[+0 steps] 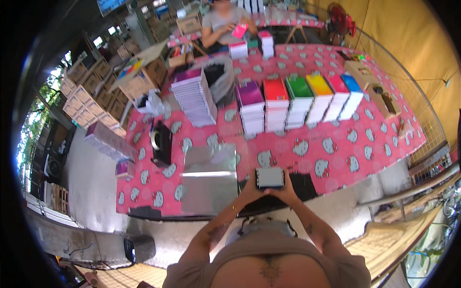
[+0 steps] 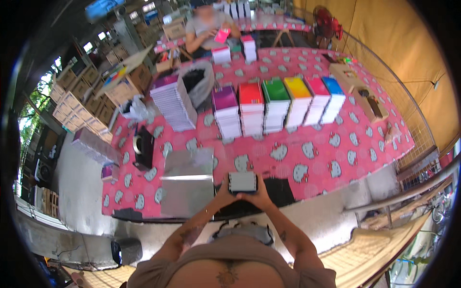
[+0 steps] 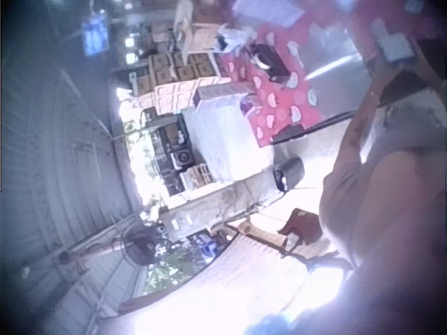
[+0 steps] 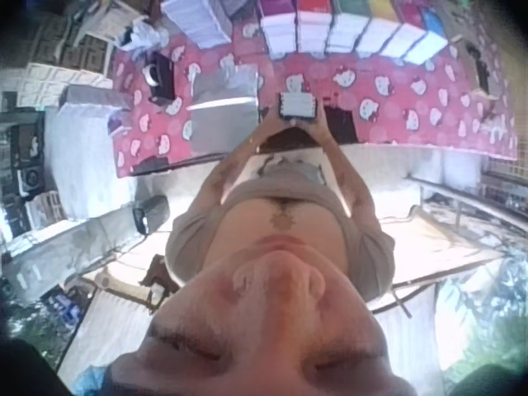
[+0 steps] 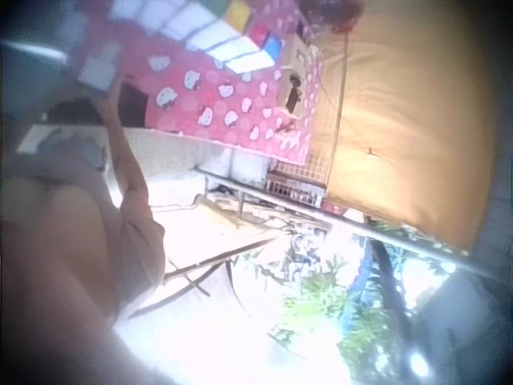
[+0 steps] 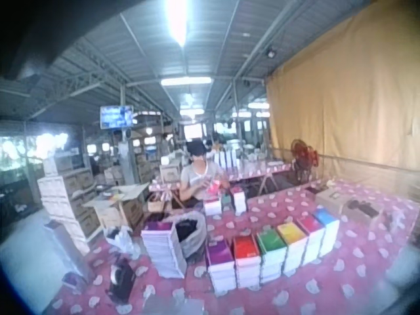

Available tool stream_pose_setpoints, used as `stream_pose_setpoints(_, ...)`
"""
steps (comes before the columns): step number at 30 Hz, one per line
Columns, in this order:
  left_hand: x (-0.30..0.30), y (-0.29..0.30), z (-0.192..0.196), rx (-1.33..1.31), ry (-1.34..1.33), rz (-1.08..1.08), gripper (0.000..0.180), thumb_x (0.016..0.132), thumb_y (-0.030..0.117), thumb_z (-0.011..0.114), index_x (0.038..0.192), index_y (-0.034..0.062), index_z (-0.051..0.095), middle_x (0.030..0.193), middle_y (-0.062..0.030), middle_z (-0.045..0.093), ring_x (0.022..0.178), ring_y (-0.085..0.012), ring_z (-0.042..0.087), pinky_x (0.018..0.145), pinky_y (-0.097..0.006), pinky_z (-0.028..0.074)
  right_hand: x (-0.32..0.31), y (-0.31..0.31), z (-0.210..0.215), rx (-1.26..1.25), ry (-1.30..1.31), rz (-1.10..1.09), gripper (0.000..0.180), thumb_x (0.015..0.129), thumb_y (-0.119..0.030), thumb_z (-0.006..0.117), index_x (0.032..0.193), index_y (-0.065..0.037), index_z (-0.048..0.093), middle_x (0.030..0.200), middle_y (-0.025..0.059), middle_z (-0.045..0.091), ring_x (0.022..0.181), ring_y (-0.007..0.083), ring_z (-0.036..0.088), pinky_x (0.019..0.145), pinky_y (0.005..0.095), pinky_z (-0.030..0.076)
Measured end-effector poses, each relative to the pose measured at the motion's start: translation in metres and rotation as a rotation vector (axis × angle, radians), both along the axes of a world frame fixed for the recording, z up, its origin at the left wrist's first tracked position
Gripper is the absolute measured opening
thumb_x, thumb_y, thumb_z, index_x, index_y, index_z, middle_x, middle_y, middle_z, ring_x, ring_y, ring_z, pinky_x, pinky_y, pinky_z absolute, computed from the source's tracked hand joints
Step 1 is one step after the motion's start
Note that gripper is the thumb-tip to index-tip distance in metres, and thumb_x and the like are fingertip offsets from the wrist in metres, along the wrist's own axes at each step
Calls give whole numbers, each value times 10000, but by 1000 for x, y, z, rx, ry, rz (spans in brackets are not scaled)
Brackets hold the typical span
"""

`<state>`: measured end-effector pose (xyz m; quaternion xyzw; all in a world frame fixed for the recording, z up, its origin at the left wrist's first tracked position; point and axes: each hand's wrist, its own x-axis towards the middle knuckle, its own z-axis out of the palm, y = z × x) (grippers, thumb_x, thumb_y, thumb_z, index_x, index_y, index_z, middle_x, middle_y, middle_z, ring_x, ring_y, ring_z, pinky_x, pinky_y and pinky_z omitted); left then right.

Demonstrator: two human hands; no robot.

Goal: The person places small colorful books into silver foil bags and seals them using adhesive tape.

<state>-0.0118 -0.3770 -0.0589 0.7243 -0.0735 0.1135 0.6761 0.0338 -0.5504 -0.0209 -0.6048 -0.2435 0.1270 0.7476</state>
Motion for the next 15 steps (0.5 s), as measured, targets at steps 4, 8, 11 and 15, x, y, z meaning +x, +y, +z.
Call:
stream_pose_setpoints(4, 4, 16, 24, 123, 204, -119, 910, 641, 382, 933, 1275, 25, 386, 1214, -147, 574, 1182, -238, 563, 1001, -397, 457, 7, -11, 9, -181, -14, 71, 929, 596, -210, 969, 1331, -36, 428, 1245, 107, 606, 1193, 215, 571, 1033, 375, 442)
stream_pose_setpoints(8, -1, 19, 106, 387, 316, -183, 961, 697, 344, 889, 1419, -4, 358, 1374, -213, 524, 1299, -303, 506, 1098, -452, 382, 22, -15, -19, -197, -26, 113, 937, 599, -202, 963, 1344, -41, 419, 1248, 132, 607, 1198, 240, 579, 1023, 382, 451)
stream_pose_setpoints(11, -19, -3, 161, 1075, -100, 256, 1076, 739, 497, 815, 1479, -59, 265, 1442, -281, 436, 1374, -402, 410, 1134, -531, 298, 17, -12, -22, -176, -42, 129, 918, 619, -191, 946, 1352, -42, 415, 1255, 145, 598, 1186, 260, 589, 1009, 384, 460)
stream_pose_setpoints(15, -10, -46, 139, 1155, -128, 98, 1074, 772, 590, 731, 1465, -90, 273, 1480, -316, 361, 1392, -455, 348, 1118, -578, 281, 30, -17, -34, -268, -137, 104, 885, 647, -197, 924, 1350, -37, 411, 1261, 153, 589, 1142, 261, 611, 983, 391, 478)
